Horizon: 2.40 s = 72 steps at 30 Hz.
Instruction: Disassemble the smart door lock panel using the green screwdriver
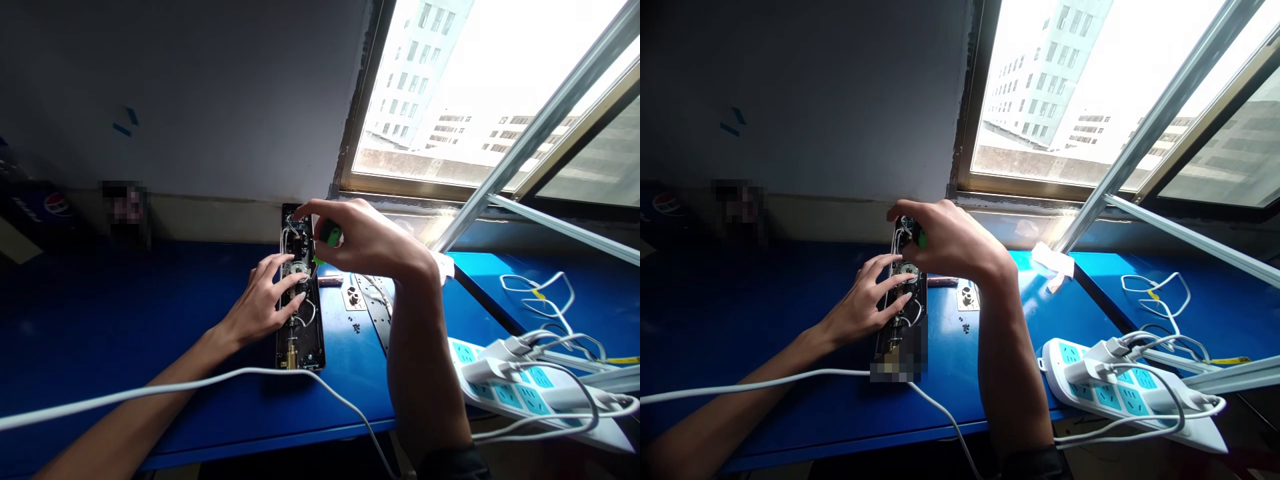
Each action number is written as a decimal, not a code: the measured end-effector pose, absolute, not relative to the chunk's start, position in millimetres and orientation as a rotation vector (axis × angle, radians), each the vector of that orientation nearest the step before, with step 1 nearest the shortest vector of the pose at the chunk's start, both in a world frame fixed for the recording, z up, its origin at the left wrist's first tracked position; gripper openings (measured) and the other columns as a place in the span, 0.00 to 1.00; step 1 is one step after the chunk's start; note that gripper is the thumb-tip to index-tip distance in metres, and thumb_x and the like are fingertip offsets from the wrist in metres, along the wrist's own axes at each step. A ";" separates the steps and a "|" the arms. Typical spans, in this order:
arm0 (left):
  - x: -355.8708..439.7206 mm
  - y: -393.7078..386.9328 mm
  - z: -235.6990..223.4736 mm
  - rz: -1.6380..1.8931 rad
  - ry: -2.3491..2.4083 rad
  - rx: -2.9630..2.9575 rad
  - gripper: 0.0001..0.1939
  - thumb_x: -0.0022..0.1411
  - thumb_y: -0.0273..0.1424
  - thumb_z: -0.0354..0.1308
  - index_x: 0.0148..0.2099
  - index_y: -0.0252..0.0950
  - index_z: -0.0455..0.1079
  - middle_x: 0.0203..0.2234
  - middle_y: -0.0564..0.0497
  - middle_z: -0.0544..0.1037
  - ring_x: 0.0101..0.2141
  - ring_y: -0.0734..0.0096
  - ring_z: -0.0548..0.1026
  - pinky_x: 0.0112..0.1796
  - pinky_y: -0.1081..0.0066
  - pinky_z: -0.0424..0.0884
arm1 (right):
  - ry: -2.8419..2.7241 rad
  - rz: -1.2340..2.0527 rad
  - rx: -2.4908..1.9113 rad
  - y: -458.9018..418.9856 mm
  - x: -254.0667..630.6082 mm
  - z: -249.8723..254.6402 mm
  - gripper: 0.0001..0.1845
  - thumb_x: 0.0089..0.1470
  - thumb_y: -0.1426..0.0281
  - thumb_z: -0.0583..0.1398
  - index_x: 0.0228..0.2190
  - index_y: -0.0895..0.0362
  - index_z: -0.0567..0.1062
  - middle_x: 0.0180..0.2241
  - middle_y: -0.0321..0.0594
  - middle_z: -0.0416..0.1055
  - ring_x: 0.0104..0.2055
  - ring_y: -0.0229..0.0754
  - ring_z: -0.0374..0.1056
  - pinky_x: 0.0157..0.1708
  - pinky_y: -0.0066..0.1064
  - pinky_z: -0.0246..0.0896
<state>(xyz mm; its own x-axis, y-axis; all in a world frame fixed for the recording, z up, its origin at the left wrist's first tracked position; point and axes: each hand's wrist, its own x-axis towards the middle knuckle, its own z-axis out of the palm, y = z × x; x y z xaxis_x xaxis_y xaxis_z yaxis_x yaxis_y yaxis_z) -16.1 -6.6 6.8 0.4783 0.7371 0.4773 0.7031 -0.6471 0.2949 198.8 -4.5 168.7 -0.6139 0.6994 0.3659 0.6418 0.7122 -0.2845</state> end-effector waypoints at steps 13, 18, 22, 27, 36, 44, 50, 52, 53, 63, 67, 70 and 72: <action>-17.2 -5.4 4.5 0.932 1.280 2.651 0.19 0.74 0.40 0.55 0.61 0.42 0.74 0.68 0.41 0.61 0.68 0.40 0.57 0.64 0.38 0.65 | -2.442 0.192 -1.075 -4.3 199.6 169.0 0.22 0.58 0.64 0.64 0.53 0.53 0.80 0.41 0.40 0.82 0.35 0.39 0.75 0.33 0.31 0.64; -17.2 -5.3 4.4 0.948 1.282 2.642 0.19 0.73 0.40 0.56 0.61 0.42 0.74 0.68 0.41 0.61 0.69 0.41 0.57 0.64 0.39 0.65 | -2.422 0.196 -1.066 -3.3 199.7 169.4 0.16 0.63 0.67 0.60 0.48 0.55 0.83 0.39 0.40 0.83 0.34 0.38 0.75 0.33 0.31 0.65; -16.4 -4.9 5.0 0.926 1.284 2.654 0.19 0.74 0.41 0.55 0.61 0.41 0.74 0.68 0.40 0.61 0.69 0.41 0.57 0.64 0.38 0.64 | -2.496 0.251 -1.002 -4.2 203.1 170.9 0.24 0.58 0.66 0.64 0.56 0.53 0.79 0.47 0.41 0.82 0.40 0.41 0.76 0.38 0.32 0.67; -16.7 -4.8 4.7 0.910 1.293 2.661 0.20 0.74 0.41 0.55 0.62 0.41 0.74 0.68 0.40 0.60 0.69 0.42 0.56 0.64 0.39 0.64 | -2.418 0.210 -1.093 -3.0 204.5 169.8 0.15 0.64 0.63 0.60 0.45 0.56 0.84 0.41 0.43 0.83 0.36 0.40 0.76 0.34 0.32 0.66; -17.6 -5.4 3.5 0.911 1.296 2.655 0.20 0.74 0.42 0.55 0.62 0.41 0.74 0.68 0.40 0.60 0.69 0.41 0.56 0.64 0.38 0.64 | -2.418 0.227 -1.086 -2.8 203.4 169.4 0.14 0.63 0.63 0.61 0.42 0.56 0.84 0.37 0.41 0.82 0.33 0.39 0.75 0.33 0.32 0.66; -17.6 -5.1 4.5 0.917 1.291 2.658 0.19 0.74 0.42 0.54 0.61 0.42 0.74 0.68 0.41 0.61 0.68 0.40 0.57 0.63 0.37 0.65 | -2.442 0.234 -1.062 -1.9 206.4 169.9 0.16 0.60 0.64 0.63 0.47 0.56 0.82 0.41 0.41 0.82 0.37 0.40 0.75 0.36 0.32 0.67; -18.1 -3.0 0.8 0.951 1.262 2.662 0.19 0.73 0.40 0.56 0.62 0.43 0.73 0.68 0.41 0.61 0.68 0.41 0.57 0.62 0.38 0.65 | -2.417 0.218 -1.063 -1.8 208.8 170.3 0.19 0.58 0.70 0.61 0.50 0.56 0.80 0.39 0.41 0.81 0.36 0.39 0.74 0.33 0.30 0.66; -17.3 -3.3 0.5 0.995 1.243 2.652 0.18 0.73 0.40 0.57 0.61 0.43 0.73 0.67 0.42 0.62 0.68 0.42 0.57 0.63 0.38 0.64 | -2.392 0.221 -1.077 -4.3 211.7 172.8 0.20 0.55 0.71 0.61 0.51 0.56 0.79 0.37 0.40 0.80 0.33 0.38 0.72 0.30 0.29 0.64; -16.6 -3.8 0.7 1.022 1.235 2.646 0.18 0.72 0.39 0.57 0.60 0.44 0.74 0.67 0.42 0.63 0.68 0.43 0.58 0.63 0.38 0.64 | -2.378 0.217 -1.069 -5.9 213.2 174.3 0.20 0.55 0.71 0.61 0.50 0.56 0.79 0.37 0.39 0.80 0.32 0.37 0.72 0.30 0.29 0.64; -11.7 -3.7 0.9 1.264 1.053 2.589 0.06 0.71 0.33 0.62 0.43 0.40 0.81 0.52 0.45 0.80 0.63 0.47 0.66 0.59 0.42 0.69 | -2.294 0.187 -0.927 -20.0 216.6 181.4 0.17 0.54 0.74 0.62 0.46 0.57 0.80 0.35 0.37 0.79 0.35 0.37 0.73 0.36 0.31 0.67; -11.2 -2.1 -2.0 1.324 1.014 2.563 0.04 0.70 0.31 0.64 0.43 0.38 0.80 0.47 0.45 0.82 0.61 0.50 0.69 0.58 0.45 0.72 | -2.283 0.191 -0.937 -19.2 218.4 181.3 0.17 0.54 0.73 0.61 0.46 0.57 0.80 0.38 0.38 0.79 0.37 0.39 0.74 0.38 0.32 0.67; -10.0 -2.9 -2.8 1.337 1.044 2.562 0.08 0.67 0.34 0.67 0.47 0.38 0.80 0.48 0.44 0.82 0.60 0.50 0.69 0.58 0.46 0.73 | -2.278 0.197 -0.949 -18.5 218.5 181.5 0.17 0.53 0.72 0.61 0.46 0.56 0.80 0.39 0.38 0.79 0.38 0.40 0.74 0.38 0.33 0.67; -9.2 -3.3 -2.4 1.364 1.043 2.561 0.10 0.67 0.35 0.67 0.48 0.38 0.79 0.47 0.45 0.82 0.60 0.51 0.70 0.57 0.46 0.73 | -2.280 0.203 -0.930 -19.0 217.1 181.9 0.17 0.53 0.73 0.61 0.46 0.57 0.80 0.38 0.38 0.79 0.38 0.39 0.74 0.37 0.32 0.68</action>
